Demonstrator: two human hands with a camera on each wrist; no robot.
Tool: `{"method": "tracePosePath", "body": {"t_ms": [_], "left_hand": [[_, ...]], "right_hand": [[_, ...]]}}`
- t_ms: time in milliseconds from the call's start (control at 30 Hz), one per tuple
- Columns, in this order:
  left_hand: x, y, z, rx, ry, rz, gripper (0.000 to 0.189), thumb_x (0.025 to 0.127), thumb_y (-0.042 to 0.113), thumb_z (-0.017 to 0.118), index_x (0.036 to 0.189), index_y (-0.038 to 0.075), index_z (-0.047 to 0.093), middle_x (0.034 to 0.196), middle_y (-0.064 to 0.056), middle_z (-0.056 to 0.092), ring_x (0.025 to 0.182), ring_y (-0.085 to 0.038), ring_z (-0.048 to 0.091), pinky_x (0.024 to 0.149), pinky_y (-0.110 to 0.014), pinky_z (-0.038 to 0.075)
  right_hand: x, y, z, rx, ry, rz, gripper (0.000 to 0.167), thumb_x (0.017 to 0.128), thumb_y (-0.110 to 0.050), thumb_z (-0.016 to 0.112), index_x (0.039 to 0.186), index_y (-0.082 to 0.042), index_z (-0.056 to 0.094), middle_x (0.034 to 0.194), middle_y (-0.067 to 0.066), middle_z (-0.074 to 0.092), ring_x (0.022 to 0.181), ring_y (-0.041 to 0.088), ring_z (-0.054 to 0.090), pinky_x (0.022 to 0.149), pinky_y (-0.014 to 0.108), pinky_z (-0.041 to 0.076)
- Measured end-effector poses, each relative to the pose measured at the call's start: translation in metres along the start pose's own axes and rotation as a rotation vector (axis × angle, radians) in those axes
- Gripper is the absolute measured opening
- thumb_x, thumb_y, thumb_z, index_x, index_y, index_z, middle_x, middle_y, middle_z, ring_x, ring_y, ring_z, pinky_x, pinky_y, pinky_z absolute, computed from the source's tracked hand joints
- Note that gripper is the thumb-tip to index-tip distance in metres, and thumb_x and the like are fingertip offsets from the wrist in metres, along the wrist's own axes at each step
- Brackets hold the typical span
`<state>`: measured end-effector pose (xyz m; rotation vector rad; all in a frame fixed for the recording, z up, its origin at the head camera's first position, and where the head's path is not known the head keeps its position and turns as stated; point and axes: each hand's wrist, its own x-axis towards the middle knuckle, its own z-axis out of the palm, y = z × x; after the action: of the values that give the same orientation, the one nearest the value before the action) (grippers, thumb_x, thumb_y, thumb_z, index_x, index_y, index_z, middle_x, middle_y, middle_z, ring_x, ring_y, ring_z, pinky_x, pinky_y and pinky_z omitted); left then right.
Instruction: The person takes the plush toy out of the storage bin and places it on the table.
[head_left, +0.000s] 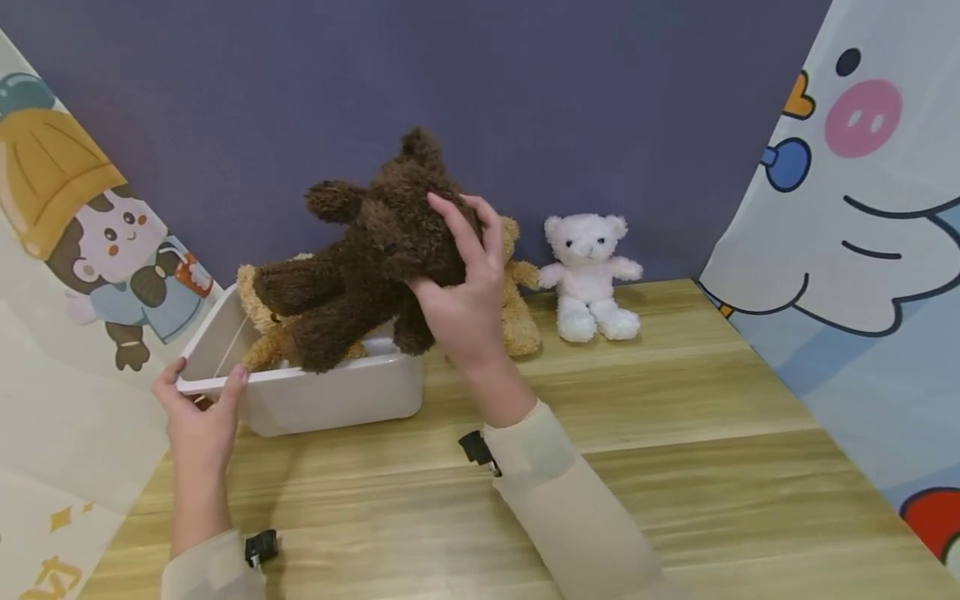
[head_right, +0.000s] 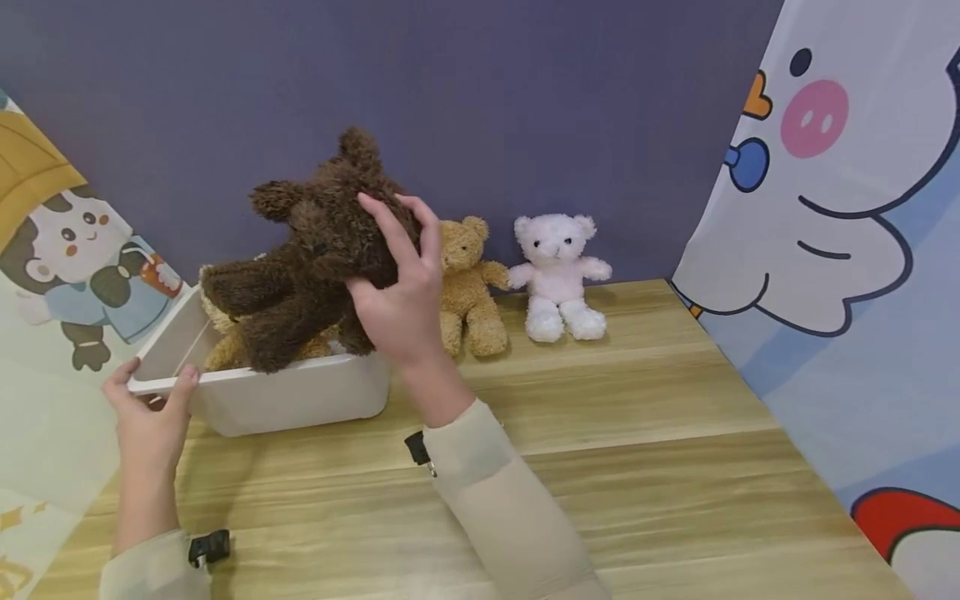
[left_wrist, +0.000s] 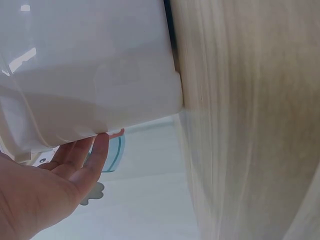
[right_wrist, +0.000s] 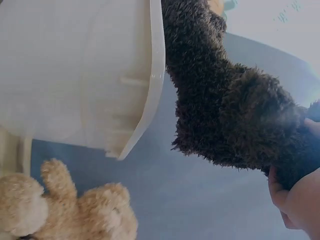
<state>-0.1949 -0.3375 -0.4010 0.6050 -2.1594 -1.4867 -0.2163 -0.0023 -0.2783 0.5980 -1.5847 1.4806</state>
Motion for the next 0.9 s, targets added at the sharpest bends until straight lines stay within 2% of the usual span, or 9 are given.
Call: {"method": "tracePosePath", "body": {"t_ms": [133, 233, 433, 700, 900], "left_hand": [[0.000, 0.000, -0.001, 0.006, -0.010, -0.001, 0.085, 0.095, 0.047, 0.076, 0.161, 0.043, 0.021, 0.153, -0.014, 0.051, 0.127, -0.017, 0.055, 0.108, -0.026, 0.047], [0.002, 0.001, -0.001, 0.009, -0.007, 0.008, 0.085, 0.095, 0.048, 0.076, 0.160, 0.043, 0.022, 0.149, -0.013, 0.053, 0.122, -0.013, 0.056, 0.103, -0.023, 0.047], [0.005, 0.001, -0.001, 0.017, 0.001, 0.021, 0.085, 0.094, 0.048, 0.077, 0.160, 0.043, 0.023, 0.147, -0.016, 0.055, 0.116, -0.009, 0.056, 0.095, -0.018, 0.045], [0.002, 0.003, -0.002, 0.022, -0.021, 0.012, 0.086, 0.095, 0.051, 0.075, 0.161, 0.044, 0.020, 0.156, -0.018, 0.051, 0.130, -0.022, 0.054, 0.110, -0.029, 0.046], [0.001, 0.003, -0.003, 0.029, -0.024, -0.007, 0.087, 0.095, 0.052, 0.074, 0.162, 0.044, 0.019, 0.158, -0.019, 0.050, 0.132, -0.025, 0.052, 0.113, -0.033, 0.045]], "right_hand": [[-0.009, 0.001, -0.019, -0.012, 0.086, 0.072, 0.069, 0.083, 0.005, 0.085, 0.147, -0.012, 0.063, 0.159, 0.011, 0.041, 0.148, 0.019, 0.038, 0.114, 0.037, 0.044], [-0.012, 0.000, -0.029, -0.026, 0.121, 0.097, 0.073, 0.081, 0.005, 0.086, 0.148, -0.014, 0.063, 0.159, 0.010, 0.041, 0.151, 0.016, 0.036, 0.118, 0.039, 0.042], [-0.011, -0.001, -0.043, -0.034, 0.120, 0.053, 0.070, 0.082, 0.002, 0.088, 0.146, -0.010, 0.064, 0.158, 0.012, 0.042, 0.151, 0.016, 0.035, 0.124, 0.041, 0.037], [-0.009, 0.002, -0.070, -0.084, 0.137, 0.036, 0.071, 0.080, 0.001, 0.090, 0.146, -0.008, 0.063, 0.156, 0.014, 0.043, 0.149, 0.018, 0.038, 0.123, 0.040, 0.039], [-0.004, 0.003, -0.095, -0.126, 0.137, 0.043, 0.066, 0.079, 0.005, 0.089, 0.140, -0.007, 0.067, 0.155, 0.013, 0.047, 0.149, 0.017, 0.039, 0.122, 0.038, 0.038]]}}
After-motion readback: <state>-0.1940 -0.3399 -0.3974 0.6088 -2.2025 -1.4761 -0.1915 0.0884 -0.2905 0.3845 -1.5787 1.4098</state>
